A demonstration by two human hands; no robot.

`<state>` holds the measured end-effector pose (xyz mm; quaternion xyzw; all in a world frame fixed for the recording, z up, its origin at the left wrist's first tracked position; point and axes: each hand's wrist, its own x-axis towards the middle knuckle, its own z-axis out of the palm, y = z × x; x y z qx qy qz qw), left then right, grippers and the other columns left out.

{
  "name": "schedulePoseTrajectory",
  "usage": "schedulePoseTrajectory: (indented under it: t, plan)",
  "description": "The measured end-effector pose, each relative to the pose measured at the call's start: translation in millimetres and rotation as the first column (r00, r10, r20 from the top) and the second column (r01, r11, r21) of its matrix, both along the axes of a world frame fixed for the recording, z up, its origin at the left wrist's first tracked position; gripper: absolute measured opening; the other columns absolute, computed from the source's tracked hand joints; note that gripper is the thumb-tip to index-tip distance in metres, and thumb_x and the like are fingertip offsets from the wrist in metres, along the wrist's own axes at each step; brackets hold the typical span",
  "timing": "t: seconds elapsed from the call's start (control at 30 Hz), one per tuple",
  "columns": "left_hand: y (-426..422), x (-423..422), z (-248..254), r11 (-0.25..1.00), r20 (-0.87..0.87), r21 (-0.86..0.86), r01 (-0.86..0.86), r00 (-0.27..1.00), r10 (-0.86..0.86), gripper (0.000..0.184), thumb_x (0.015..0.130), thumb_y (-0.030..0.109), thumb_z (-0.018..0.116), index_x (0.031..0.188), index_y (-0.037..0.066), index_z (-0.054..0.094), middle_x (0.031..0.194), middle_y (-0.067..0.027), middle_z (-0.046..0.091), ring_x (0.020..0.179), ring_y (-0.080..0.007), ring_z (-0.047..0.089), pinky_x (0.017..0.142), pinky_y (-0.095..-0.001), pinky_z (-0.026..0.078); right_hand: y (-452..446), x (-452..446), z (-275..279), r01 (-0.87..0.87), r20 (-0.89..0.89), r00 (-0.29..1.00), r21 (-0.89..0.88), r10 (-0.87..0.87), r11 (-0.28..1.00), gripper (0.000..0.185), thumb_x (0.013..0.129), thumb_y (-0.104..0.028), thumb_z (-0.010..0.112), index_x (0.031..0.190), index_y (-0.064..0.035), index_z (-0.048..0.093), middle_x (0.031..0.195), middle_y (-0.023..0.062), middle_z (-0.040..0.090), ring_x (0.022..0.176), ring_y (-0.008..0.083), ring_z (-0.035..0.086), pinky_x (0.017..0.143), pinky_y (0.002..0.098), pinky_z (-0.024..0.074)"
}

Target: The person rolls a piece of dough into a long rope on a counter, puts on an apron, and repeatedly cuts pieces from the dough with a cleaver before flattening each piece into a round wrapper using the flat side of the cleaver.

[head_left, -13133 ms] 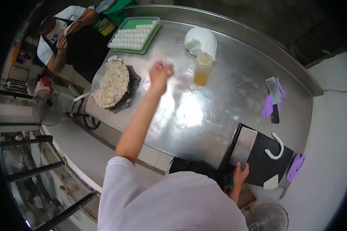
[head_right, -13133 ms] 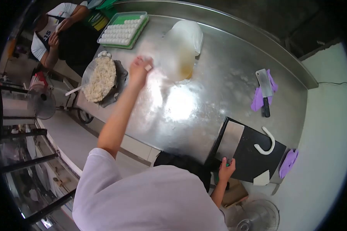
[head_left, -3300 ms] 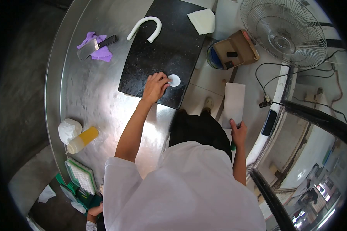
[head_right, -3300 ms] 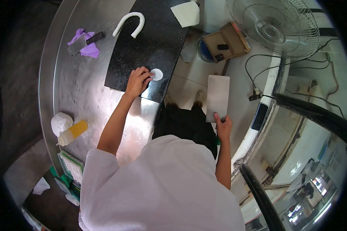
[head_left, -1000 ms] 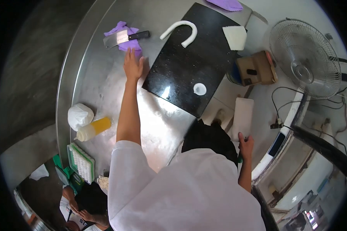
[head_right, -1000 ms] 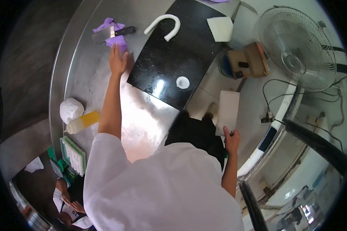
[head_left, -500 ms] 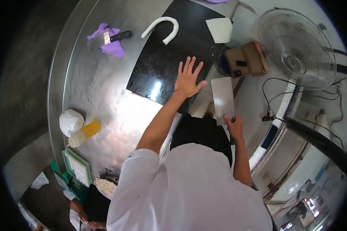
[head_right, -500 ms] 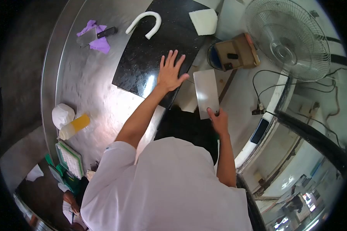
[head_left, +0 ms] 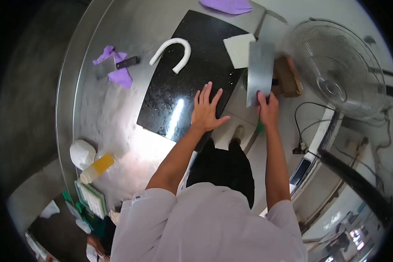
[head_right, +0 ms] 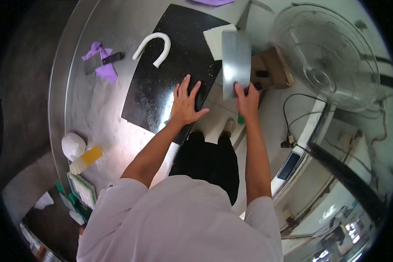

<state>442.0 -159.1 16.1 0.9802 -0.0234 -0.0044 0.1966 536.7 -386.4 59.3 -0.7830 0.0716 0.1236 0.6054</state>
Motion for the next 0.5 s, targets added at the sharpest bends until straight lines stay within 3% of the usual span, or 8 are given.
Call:
schedulePoseTrajectory:
  t: [0.07, 0.1, 0.13, 0.23, 0.33, 0.4, 0.43, 0.5]
  plan:
    - [5.8, 2.1, 1.7, 0.993, 0.052, -0.110, -0.034, 0.998, 0.040, 0.109, 0.070, 0.071, 0.071, 0.154, 0.012, 0.033, 0.162, -0.0230, 0.021, 0.149, -0.0408, 0.022, 0.118, -0.0585, 0.016, 22.8, 40.2, -38.6, 0.025, 0.081, 0.996, 0.068, -0.031, 0.997, 0.046, 0.094, -0.042, 0.071, 0.094, 0.0028, 0.066, 0.068, 0.0060, 0.062, 0.057, 0.0141, 0.057, 0.054, 0.0319, 0.0448]
    - [6.1, 2.8, 4.2, 0.994, 0.059, -0.109, -0.003, 0.998, 0.010, 0.110, 0.066, 0.069, 0.075, 0.151, 0.012, 0.037, 0.162, -0.0232, 0.022, 0.148, -0.0407, 0.025, 0.118, -0.0569, 0.019, 24.9, 64.7, -81.6, 0.016, 0.162, 0.987, -0.216, 0.020, 0.976, 0.048, 0.094, -0.045, 0.071, 0.091, 0.0032, 0.067, 0.067, 0.0082, 0.063, 0.058, 0.0165, 0.059, 0.057, 0.0343, 0.0467]
    - [8.0, 5.1, 3.9, 0.995, 0.046, -0.099, -0.013, 0.999, 0.018, 0.110, 0.066, 0.069, 0.075, 0.151, 0.012, 0.037, 0.162, -0.0232, 0.022, 0.148, -0.0407, 0.025, 0.118, -0.0569, 0.019, 30.1, 88.2, -93.0, 0.004, 0.149, 0.988, -0.207, 0.027, 0.978, 0.048, 0.094, -0.045, 0.071, 0.091, 0.0032, 0.067, 0.067, 0.0082, 0.063, 0.058, 0.0165, 0.059, 0.057, 0.0343, 0.0467]
    - [7.9, 3.0, 3.9, 0.982, 0.099, -0.187, -0.005, 0.995, 0.024, 0.105, 0.060, 0.061, 0.080, 0.145, 0.011, 0.044, 0.158, -0.0229, 0.029, 0.144, -0.0384, 0.032, 0.115, -0.0565, 0.024, 41.7, 118.6, -77.9, -0.085, -0.009, 0.996, -0.350, 0.088, 0.933, 0.051, 0.094, -0.046, 0.070, 0.091, 0.0052, 0.068, 0.069, 0.0113, 0.065, 0.062, 0.0195, 0.061, 0.062, 0.0365, 0.0492]
    - [9.5, 2.9, 3.5, 0.971, 0.090, -0.238, -0.006, 0.996, 0.028, 0.098, 0.060, 0.054, 0.080, 0.141, 0.010, 0.047, 0.157, -0.0228, 0.032, 0.144, -0.0382, 0.033, 0.115, -0.0565, 0.025, 53.3, 120.6, -47.7, -0.010, -0.113, 0.993, -0.183, -0.011, 0.983, 0.060, 0.093, -0.052, 0.068, 0.093, 0.0082, 0.068, 0.078, 0.0184, 0.069, 0.075, 0.0294, 0.066, 0.074, 0.0420, 0.0513]
    - [11.3, 3.5, 2.3, 0.977, 0.085, -0.211, -0.003, 0.996, 0.022, 0.095, 0.059, 0.051, 0.080, 0.139, 0.010, 0.048, 0.156, -0.0224, 0.032, 0.144, -0.0380, 0.034, 0.114, -0.0565, 0.026, 45.5, 120.3, -85.4, -0.006, 0.097, 0.995, -0.217, 0.028, 0.976, 0.065, 0.093, -0.055, 0.065, 0.095, 0.0089, 0.069, 0.080, 0.0198, 0.070, 0.076, 0.0304, 0.067, 0.074, 0.0422, 0.0518]
    - [11.0, 2.9, 2.4, 0.983, 0.083, -0.184, 0.012, 0.997, 0.004, 0.092, 0.058, 0.048, 0.079, 0.136, 0.010, 0.050, 0.156, -0.0221, 0.033, 0.144, -0.0378, 0.034, 0.114, -0.0565, 0.026, 42.5, 118.8, -90.8, -0.114, -0.028, 0.993, -0.464, 0.114, 0.879, 0.065, 0.095, -0.055, 0.063, 0.098, 0.0099, 0.069, 0.078, 0.0194, 0.070, 0.073, 0.0270, 0.067, 0.073, 0.0400, 0.0520]
    - [12.6, 2.6, 2.4, 0.982, 0.103, -0.191, 0.005, 0.995, 0.015, 0.090, 0.059, 0.046, 0.080, 0.136, 0.010, 0.051, 0.157, -0.0204, 0.033, 0.144, -0.0364, 0.033, 0.115, -0.0558, 0.025, 30.2, 104.9, -95.6, -0.090, 0.050, 0.990, -0.479, 0.130, 0.873, 0.062, 0.096, -0.053, 0.063, 0.094, 0.0093, 0.068, 0.076, 0.0169, 0.069, 0.071, 0.0244, 0.065, 0.070, 0.0387, 0.0511]
